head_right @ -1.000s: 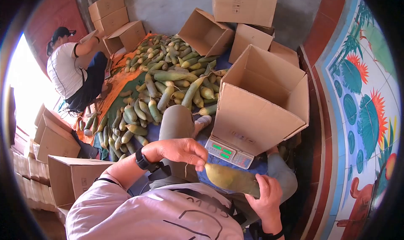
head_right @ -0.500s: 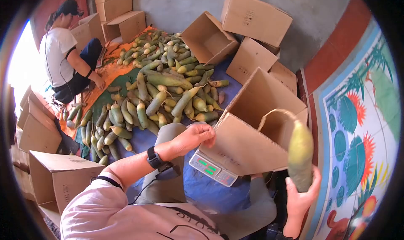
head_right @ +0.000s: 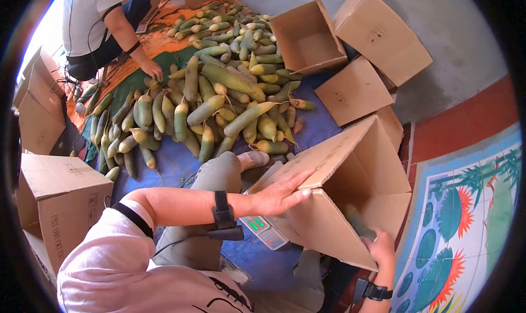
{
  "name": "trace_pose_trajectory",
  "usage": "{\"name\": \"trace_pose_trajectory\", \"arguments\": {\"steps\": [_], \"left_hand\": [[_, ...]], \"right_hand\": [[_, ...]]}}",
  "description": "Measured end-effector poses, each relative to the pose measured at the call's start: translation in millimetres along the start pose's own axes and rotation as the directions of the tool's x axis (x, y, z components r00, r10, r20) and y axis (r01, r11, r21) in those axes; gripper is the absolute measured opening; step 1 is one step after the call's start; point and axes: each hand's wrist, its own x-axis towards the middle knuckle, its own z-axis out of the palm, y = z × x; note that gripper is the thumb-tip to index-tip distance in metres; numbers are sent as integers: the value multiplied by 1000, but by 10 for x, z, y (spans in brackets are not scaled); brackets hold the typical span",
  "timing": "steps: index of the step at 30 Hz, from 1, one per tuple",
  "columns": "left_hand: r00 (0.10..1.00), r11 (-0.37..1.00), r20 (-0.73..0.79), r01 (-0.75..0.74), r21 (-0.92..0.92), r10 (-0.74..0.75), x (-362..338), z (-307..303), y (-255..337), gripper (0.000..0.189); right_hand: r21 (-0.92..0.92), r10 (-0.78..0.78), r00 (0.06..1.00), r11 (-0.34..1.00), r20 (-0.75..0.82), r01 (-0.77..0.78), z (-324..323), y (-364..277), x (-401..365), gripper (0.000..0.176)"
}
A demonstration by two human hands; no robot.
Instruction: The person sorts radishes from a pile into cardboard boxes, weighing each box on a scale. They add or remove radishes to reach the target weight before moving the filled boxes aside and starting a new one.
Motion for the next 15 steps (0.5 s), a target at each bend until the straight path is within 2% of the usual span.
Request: {"name": "trace_pose_trajectory", "arguments": {"steps": [1, 2, 4, 5, 6, 7, 8, 9, 11, 12, 14, 15], "left_hand": [[999, 1000, 38, 23, -12, -22, 10, -5, 0, 80], [999, 999, 30, 32, -13, -32, 9, -4, 12, 80], [998, 999, 53, 42, -20, -41, 7, 23, 28, 77], [997, 999, 67, 40, 7, -40, 24, 43, 14, 78], [997, 999, 69, 46, 3, -46, 38, 54, 21, 78], [998, 999, 60, 34, 2, -34, 46, 67, 42, 77], [998, 1000, 51, 22, 2, -22, 49, 80, 57, 77], [998, 1000, 54, 27, -1, -27, 51, 91, 61, 77], [999, 1000, 33, 2, 22, -3, 52, 99, 64, 77], [999, 1000, 31, 11, 23, -12, 52, 106, 59, 77], [1000, 1000, 10, 14, 12, -14, 58, 120, 50, 77], [1000, 1000, 6, 20, 14, -20, 55, 124, 41, 77]], "right_hand": [[9, -97, 989, 995, 111, 96, 100, 121, 74, 39], [8, -104, 987, 995, 121, 104, 153, 158, 119, 39], [235, -61, 926, 972, 373, -31, 253, 248, 176, 38], [314, -64, 908, 946, 415, -77, 366, 414, 222, 34], [313, -62, 905, 946, 421, -81, 297, 199, 198, 34], [449, 202, 854, 779, 480, -437, 207, -42, 164, 30], [527, 416, 705, 471, 574, -707, 161, -198, 134, 28], [523, 419, 700, 469, 578, -712, 175, -170, 136, 28], [489, 234, 830, 715, 506, -500, 181, -69, 173, 25], [487, 230, 827, 715, 513, -501, 180, -13, 178, 25], [386, 30, 977, 916, 209, -111, 136, 28, 133, 26], [458, 17, 991, 885, 134, -77, 102, 2, 63, 27]]}}
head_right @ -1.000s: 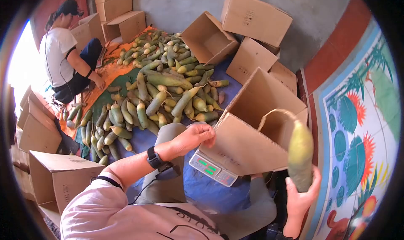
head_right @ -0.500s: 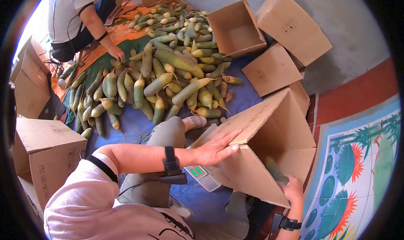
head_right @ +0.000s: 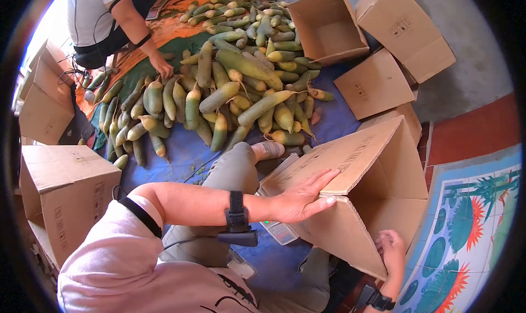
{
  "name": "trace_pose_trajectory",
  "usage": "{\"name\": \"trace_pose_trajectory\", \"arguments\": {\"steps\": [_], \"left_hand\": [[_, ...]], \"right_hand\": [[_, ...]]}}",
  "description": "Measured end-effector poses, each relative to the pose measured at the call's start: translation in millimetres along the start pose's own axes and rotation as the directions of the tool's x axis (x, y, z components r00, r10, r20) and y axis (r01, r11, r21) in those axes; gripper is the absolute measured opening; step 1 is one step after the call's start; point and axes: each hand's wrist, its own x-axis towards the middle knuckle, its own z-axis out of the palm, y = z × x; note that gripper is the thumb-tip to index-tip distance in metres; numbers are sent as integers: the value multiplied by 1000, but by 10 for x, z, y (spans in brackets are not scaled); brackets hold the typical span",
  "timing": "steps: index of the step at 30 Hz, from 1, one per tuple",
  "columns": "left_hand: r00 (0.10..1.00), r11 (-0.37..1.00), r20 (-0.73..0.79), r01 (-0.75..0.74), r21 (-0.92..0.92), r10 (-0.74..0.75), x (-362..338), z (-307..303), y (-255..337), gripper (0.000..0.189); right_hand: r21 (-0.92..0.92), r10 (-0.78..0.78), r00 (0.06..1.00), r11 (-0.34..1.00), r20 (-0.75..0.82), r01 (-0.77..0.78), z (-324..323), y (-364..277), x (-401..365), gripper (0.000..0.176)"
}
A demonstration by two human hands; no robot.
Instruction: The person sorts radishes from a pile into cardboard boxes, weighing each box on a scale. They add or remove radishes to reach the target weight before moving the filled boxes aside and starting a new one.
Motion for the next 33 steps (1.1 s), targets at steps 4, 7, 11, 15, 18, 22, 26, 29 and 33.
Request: {"name": "trace_pose_trajectory", "arguments": {"steps": [4, 7, 11, 15, 18, 22, 26, 29, 33], "left_hand": [[999, 999, -14, -32, 1, 32, -2, 10, -25, 78], [1000, 999, -11, -15, 34, 15, -3, 10, -15, 77], [998, 999, -44, -48, -22, 47, 8, 7, -53, 78], [1000, 1000, -12, 21, 9, -20, -52, -80, 6, 79], [1000, 998, -27, 6, -60, -8, -41, -154, -52, 73], [984, 959, -42, 159, -235, -174, -91, -744, 140, 51], [923, 989, -377, 121, 83, -81, -409, -1594, -170, 32], [824, 896, -526, 378, 233, -211, -952, -2199, -887, 31], [559, 646, -729, 733, 212, -395, -1886, -2848, -1680, 29]], "right_hand": [[53, -220, 938, 969, -268, 242, 217, -232, -339, 23], [-340, -399, 839, 899, -370, 278, 573, -463, -593, 26], [-588, -493, 772, 785, -402, 195, 775, -388, -544, 39], [-631, -542, 736, 749, -405, 205, 863, -392, -502, 45], [-657, -561, 723, 727, -403, 198, 887, -357, -506, 47], [-669, -534, 733, 729, -421, 146, 912, -383, -562, 48], [-698, -575, 681, 704, -453, 130, 978, -282, -505, 50], [-692, -544, 686, 717, -483, 81, 982, -268, -466, 50], [-723, -583, 643, 688, -497, 64, 976, -218, -451, 47]]}}
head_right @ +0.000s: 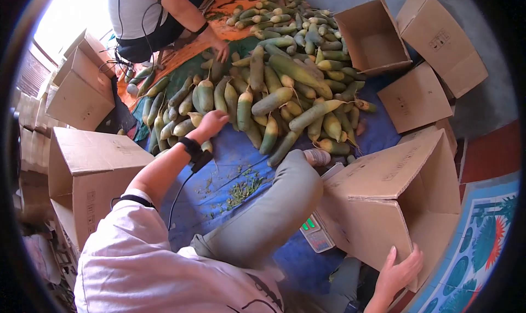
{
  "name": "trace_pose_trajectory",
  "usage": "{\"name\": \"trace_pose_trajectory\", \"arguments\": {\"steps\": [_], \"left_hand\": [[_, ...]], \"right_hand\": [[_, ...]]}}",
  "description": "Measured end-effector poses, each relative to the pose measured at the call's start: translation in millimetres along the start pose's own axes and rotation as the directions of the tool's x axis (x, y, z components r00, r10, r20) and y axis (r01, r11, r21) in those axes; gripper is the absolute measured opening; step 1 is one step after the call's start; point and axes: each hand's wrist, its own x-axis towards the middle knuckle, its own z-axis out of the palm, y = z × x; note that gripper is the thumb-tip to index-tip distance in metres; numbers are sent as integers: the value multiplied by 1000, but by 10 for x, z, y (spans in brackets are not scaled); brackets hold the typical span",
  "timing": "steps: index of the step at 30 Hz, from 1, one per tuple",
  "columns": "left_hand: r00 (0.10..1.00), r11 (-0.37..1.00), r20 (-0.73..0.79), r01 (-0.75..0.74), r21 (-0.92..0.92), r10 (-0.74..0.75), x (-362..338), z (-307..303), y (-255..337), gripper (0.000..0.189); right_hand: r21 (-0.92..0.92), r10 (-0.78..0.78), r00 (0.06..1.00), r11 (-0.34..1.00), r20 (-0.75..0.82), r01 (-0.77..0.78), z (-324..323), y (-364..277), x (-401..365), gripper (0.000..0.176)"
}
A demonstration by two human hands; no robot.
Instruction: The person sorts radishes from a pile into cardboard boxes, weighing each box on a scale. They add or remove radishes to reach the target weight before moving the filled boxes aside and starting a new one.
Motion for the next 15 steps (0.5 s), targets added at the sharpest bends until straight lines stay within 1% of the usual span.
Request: {"name": "trace_pose_trajectory", "arguments": {"steps": [1, 2, 3, 4, 6, 8, 9, 10, 12, 13, 14, 15], "left_hand": [[997, 993, -79, 4, 116, 6, 134, 19, -447, 30], [998, 974, -52, -6, 226, 18, 174, -59, -722, 30], [986, 930, -109, 156, 334, -126, 105, -152, -713, 32], [975, 895, -79, 222, 386, -207, 37, -278, -697, 35], [972, 862, -188, 216, 459, -144, 36, -308, -968, 40], [960, 817, -206, 272, 509, -192, 31, -334, -975, 48], [966, 818, -190, 252, 517, -178, 68, -337, -1014, 54], [966, 817, -191, 250, 519, -174, 120, -339, -1031, 54], [974, 739, -166, 227, 634, -156, 157, -336, -1011, 54], [977, 710, -170, 211, 672, -129, 168, -339, -978, 47], [976, 711, -171, 215, 670, -133, 210, -314, -1006, 47], [968, 711, -159, 251, 657, -194, 265, -281, -1053, 42]], "right_hand": [[-7, -1, 1000, 1000, -19, 0, 13, -7, -3, 46], [-2, 7, 1000, 1000, -21, -7, 27, -16, -9, 46], [-12, 9, 999, 1000, -32, -10, 29, -14, -17, 45], [-23, 9, 999, 1000, -43, -10, 32, -8, -22, 43], [-20, 6, 998, 1000, -56, -7, 45, 5, -32, 43], [-44, 64, 998, 997, 1, -64, 53, 25, -56, 45], [-33, 68, 998, 997, -10, -68, 53, 17, -64, 45], [-31, 71, 997, 997, -11, -71, 49, 4, -63, 45], [-18, 70, 997, 997, -15, -70, -12, -63, -48, 45], [-18, 67, 998, 998, -15, -67, -12, -62, -44, 45], [-40, 54, 998, 998, -26, -55, -7, -51, -48, 44], [-61, 41, 998, 997, -38, -43, 3, -40, -50, 44]]}}
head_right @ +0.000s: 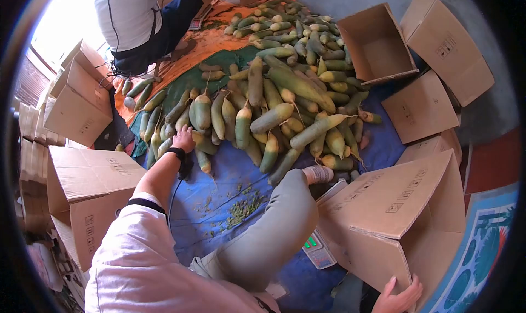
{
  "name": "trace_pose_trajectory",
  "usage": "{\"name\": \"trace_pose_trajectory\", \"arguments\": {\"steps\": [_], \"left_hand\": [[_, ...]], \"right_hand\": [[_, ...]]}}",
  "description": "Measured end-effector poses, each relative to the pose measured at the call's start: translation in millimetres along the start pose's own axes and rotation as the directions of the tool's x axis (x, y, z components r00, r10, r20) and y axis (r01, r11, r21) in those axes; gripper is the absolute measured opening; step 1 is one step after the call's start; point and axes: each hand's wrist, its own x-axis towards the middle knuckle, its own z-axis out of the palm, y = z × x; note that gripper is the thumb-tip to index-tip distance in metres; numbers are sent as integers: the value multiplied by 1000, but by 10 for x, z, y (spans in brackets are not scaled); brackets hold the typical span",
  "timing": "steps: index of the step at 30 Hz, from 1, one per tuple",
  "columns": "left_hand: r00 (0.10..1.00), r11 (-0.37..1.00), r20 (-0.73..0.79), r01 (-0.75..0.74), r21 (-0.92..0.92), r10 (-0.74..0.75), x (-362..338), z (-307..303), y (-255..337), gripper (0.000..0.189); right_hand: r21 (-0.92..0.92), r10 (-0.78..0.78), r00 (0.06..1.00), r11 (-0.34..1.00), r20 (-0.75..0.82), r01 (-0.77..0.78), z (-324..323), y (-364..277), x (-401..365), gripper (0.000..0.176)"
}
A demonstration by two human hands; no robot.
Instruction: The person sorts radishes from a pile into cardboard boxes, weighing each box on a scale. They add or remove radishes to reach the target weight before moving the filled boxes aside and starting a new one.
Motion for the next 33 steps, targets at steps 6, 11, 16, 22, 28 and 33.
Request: {"name": "trace_pose_trajectory", "arguments": {"steps": [6, 11, 16, 22, 28, 33], "left_hand": [[997, 989, -41, 65, 133, -60, 68, 239, 56, 21], [964, 992, 253, -99, 74, 78, -245, -40, 102, 24], [877, 981, 456, -79, -177, 153, -700, 551, 163, 26], [931, 983, 364, 90, -159, -27, -1184, 871, 254, 24], [871, 955, 491, 151, -255, -7, -1273, 1107, 116, 50], [830, 948, 558, 194, -253, -21, -1353, 1280, 200, 53]], "right_hand": [[-42, -134, 980, 991, -150, 129, -171, -241, 185, 45], [-20, -57, 994, 998, -92, 55, -6, -40, 40, 45], [2, -55, 996, 998, -71, 55, 55, 25, 7, 44], [33, -43, 998, 998, -50, 45, 21, -1, 8, 43], [49, -64, 995, 996, -75, 68, 15, -32, 1, 42], [15, -63, 995, 998, -75, 64, 41, -6, -1, 43]]}}
